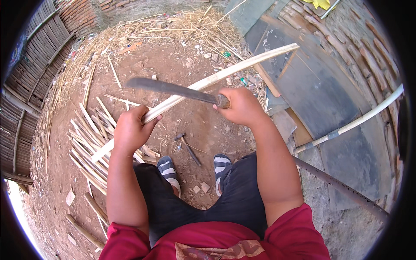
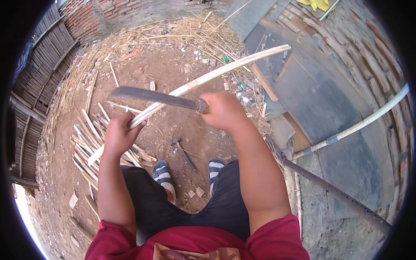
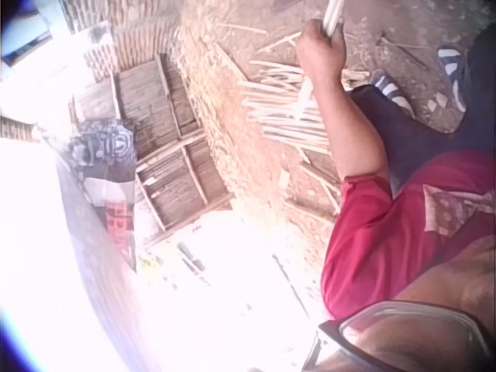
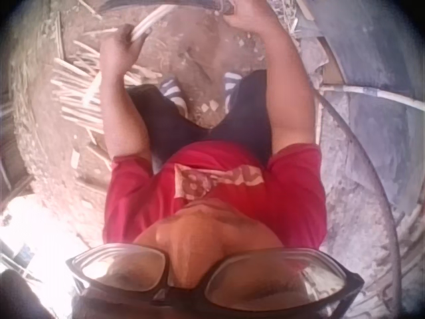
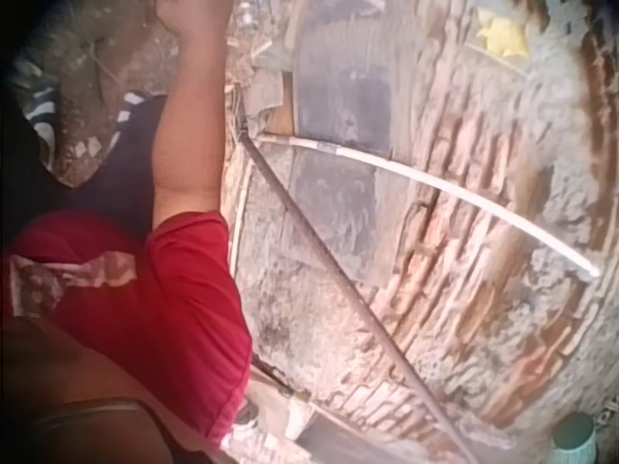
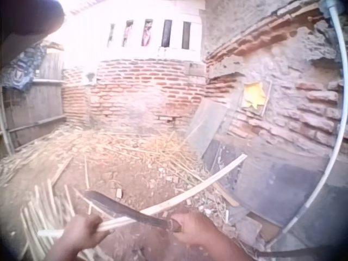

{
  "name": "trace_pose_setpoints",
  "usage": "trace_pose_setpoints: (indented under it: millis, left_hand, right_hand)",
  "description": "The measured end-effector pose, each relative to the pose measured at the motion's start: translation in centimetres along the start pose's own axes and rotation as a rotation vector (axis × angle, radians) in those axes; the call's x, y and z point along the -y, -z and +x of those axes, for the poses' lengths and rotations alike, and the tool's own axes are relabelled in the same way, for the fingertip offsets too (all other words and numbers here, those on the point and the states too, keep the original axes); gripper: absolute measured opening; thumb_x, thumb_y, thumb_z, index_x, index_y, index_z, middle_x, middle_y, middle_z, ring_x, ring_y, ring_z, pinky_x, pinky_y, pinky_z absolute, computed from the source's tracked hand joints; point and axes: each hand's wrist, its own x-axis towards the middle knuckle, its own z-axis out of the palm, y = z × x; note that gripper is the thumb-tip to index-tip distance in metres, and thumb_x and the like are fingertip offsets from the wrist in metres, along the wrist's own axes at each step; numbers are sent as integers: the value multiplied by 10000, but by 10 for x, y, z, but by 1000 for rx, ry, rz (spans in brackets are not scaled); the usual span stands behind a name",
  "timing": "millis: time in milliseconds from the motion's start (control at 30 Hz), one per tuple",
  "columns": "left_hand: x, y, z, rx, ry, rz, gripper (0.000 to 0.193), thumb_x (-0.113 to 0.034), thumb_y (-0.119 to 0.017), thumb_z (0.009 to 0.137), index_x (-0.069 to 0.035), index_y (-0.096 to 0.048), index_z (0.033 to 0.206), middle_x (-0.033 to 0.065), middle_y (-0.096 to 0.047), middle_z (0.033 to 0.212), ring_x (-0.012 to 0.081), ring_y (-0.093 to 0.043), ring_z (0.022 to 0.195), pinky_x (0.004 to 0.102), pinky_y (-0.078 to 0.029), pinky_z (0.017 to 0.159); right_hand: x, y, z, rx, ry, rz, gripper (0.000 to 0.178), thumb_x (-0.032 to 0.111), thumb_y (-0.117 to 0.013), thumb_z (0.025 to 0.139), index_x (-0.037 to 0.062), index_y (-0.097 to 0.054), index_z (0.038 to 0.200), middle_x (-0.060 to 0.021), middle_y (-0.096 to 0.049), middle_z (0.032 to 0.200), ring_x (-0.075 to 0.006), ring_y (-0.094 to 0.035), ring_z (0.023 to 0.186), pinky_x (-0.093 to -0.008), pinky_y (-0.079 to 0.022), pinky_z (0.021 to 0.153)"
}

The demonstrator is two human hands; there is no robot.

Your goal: The person uses a machete to shave and trim a long strip of bamboo while seated. They then use the machete and a hammer to split the end of a bamboo pole.

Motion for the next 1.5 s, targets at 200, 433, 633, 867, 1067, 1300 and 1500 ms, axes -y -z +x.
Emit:
trace_pose_setpoints:
  millis: [200, 433, 633, 867, 1067, 1300, 1500]
  left_hand:
    - [16, 9, 1, -52, 33, -84, 332, -227, -843, 887, 10, -639, 777, 108, -528, 582, 179, -440, 535, 362, -397, 529]
    - [-4, 3, 3, -50, 52, -64, 293, -259, -838, 874, 5, -712, 871, 172, -633, 651, 314, -591, 558, 401, -467, 567]
    - [11, 9, -2, -191, -69, -11, 300, -222, -859, 853, 10, -669, 845, 155, -608, 650, 275, -554, 551, 395, -440, 555]
    - [11, 11, -3, -163, -24, 63, 284, -219, -862, 830, -2, -682, 857, 174, -640, 700, 342, -614, 622, 423, -478, 604]
    - [20, 11, -4, -125, -76, 35, 278, -201, -864, 836, 7, -682, 864, 160, -626, 673, 296, -584, 572, 396, -461, 577]
    - [20, 12, 2, 16, 47, -67, 276, -187, -835, 890, 17, -663, 818, 87, -548, 610, 155, -478, 553, 354, -405, 537]
    - [22, 8, -7, 154, 44, -214, 368, -264, -817, 907, 29, -630, 783, 90, -510, 578, 148, -445, 554, 367, -392, 527]
  right_hand:
    - [-84, 11, 1, -245, -378, 460, 295, 268, -818, 864, 37, -718, 1018, -79, -719, 854, -224, -680, 806, -381, -532, 770]
    - [-14, -2, -2, 27, -31, 70, 327, 269, -791, 882, 32, -727, 1098, -140, -722, 856, -258, -689, 786, -398, -538, 760]
    - [-62, 11, -2, -167, -266, 316, 330, 276, -804, 874, 20, -721, 1065, -137, -740, 880, -253, -700, 792, -399, -544, 751]
    - [-32, -2, -1, -45, -195, 177, 365, 306, -827, 859, 19, -733, 1063, -133, -751, 895, -267, -730, 843, -415, -542, 769]
    - [-33, -6, 1, 78, -111, 295, 378, 338, -834, 858, 25, -738, 1045, -141, -752, 919, -278, -731, 859, -419, -540, 772]
    - [-41, 6, -3, -161, -225, 241, 328, 307, -807, 868, 43, -737, 1049, -179, -724, 855, -316, -720, 839, -413, -548, 775]
    - [-20, 4, -7, 25, 48, 128, 329, 290, -825, 869, 34, -732, 1054, -150, -736, 875, -277, -706, 794, -395, -529, 747]
